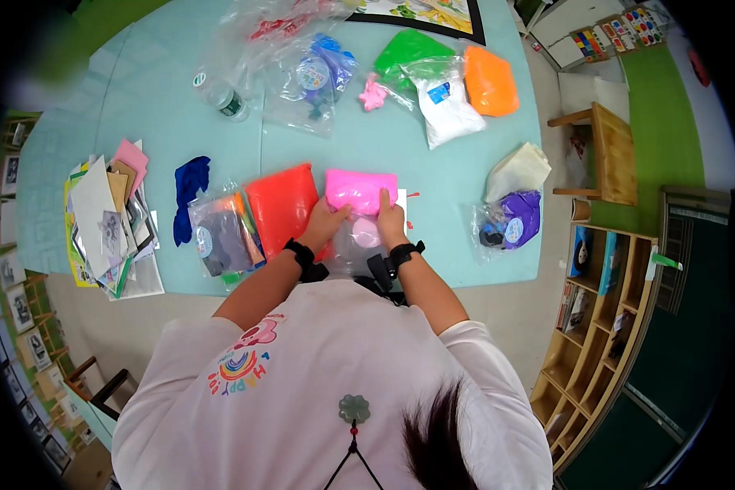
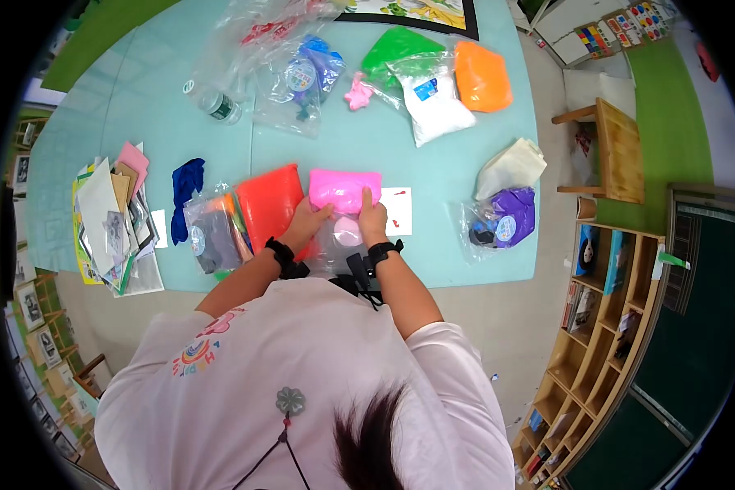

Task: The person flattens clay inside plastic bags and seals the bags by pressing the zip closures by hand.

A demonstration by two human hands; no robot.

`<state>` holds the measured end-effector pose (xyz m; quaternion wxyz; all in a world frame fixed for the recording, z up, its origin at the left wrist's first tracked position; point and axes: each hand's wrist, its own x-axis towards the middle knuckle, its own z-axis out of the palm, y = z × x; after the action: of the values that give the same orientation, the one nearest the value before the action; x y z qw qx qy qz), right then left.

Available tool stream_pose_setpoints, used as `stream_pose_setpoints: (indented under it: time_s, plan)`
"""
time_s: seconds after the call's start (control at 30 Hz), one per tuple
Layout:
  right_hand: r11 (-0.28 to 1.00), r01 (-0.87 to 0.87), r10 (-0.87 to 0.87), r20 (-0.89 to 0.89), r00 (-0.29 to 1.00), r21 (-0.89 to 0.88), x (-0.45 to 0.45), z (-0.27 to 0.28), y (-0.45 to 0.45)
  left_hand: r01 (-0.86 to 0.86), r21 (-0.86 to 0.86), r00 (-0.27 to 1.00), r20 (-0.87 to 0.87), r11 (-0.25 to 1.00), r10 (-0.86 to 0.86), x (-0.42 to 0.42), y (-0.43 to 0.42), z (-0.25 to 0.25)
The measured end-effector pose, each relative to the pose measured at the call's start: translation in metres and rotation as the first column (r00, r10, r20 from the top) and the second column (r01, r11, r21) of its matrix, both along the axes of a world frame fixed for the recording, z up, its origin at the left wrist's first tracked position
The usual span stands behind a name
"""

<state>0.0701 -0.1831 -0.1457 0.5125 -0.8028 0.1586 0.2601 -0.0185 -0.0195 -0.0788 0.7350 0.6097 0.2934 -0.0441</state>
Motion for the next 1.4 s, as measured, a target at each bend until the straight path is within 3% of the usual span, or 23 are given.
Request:
stream_pose_setpoints:
  time_s: [0.07,0.1,0.13,0.2,0.27,0.3,0.37,0.4,0.5,0.57,0.73,1.1,1.27,1.3,1.33,1.4]
  plan:
    - [0.996,-0.086,0.086,-0.001,0.996,-0.002,0.000,0.026,0.001,0.030,0.203,0.999,-0.021,0.979,-0.026,0.000,0.014,-0.024]
    - [0.992,-0.129,0.129,-0.002,0.992,-0.005,0.000,0.050,0.002,0.010,0.418,1.000,-0.021,0.908,-0.001,0.003,0.013,-0.022]
    - [0.977,-0.145,0.156,0.063,0.986,-0.155,0.001,0.075,0.005,-0.006,0.612,1.000,-0.016,0.791,0.020,0.010,0.010,-0.013]
    - [0.887,-0.140,0.237,0.174,0.956,-0.440,0.004,0.114,0.017,-0.061,0.832,0.998,0.059,0.551,0.022,0.029,0.012,0.021]
    - [0.854,-0.054,0.367,0.525,0.768,-0.518,0.018,0.114,0.021,-0.157,0.910,0.983,0.181,0.383,-0.027,0.059,0.018,0.068]
    - [0.840,-0.002,0.427,0.660,0.618,-0.542,0.028,0.112,0.023,-0.098,0.948,0.987,0.131,0.304,-0.091,0.075,0.016,0.072]
    - [0.802,-0.091,0.552,0.674,0.491,-0.590,0.039,0.114,0.041,0.009,0.992,0.979,0.018,0.129,-0.204,0.099,0.012,0.072]
    - [0.778,-0.134,0.606,0.676,0.419,-0.614,0.042,0.113,0.050,0.068,0.990,0.971,-0.037,0.124,-0.237,0.098,0.008,0.059]
    - [0.744,-0.356,0.661,0.544,0.517,-0.566,0.026,0.077,0.042,0.178,0.973,0.934,-0.122,0.143,-0.336,0.086,-0.006,0.017]
    - [0.744,-0.346,0.662,0.557,0.501,-0.572,0.021,0.074,0.037,0.177,0.959,0.921,-0.082,0.223,-0.382,0.071,-0.008,0.008]
    - [0.723,-0.338,0.684,0.553,0.476,-0.602,0.019,0.058,0.033,0.136,0.948,0.933,-0.025,0.288,-0.358,0.067,-0.010,0.003]
    - [0.699,-0.380,0.708,0.509,0.490,-0.606,0.015,0.048,0.027,0.090,0.970,0.948,-0.014,0.227,-0.317,0.064,-0.017,-0.001]
    - [0.680,-0.450,0.725,0.434,0.535,-0.579,0.018,0.068,0.030,0.215,0.947,0.942,-0.137,0.239,-0.306,0.067,-0.009,0.005]
    - [0.735,-0.363,0.658,0.476,0.583,-0.573,0.020,0.073,0.028,0.256,0.938,0.936,-0.180,0.233,-0.303,0.069,-0.006,0.005]
    - [0.781,-0.272,0.588,0.517,0.621,-0.562,0.023,0.077,0.025,0.194,0.945,0.975,-0.155,0.262,-0.160,0.070,-0.002,0.011]
    - [0.810,-0.176,0.529,0.565,0.633,-0.560,0.029,0.087,0.028,0.084,0.959,0.983,-0.036,0.270,-0.178,0.080,0.006,0.022]
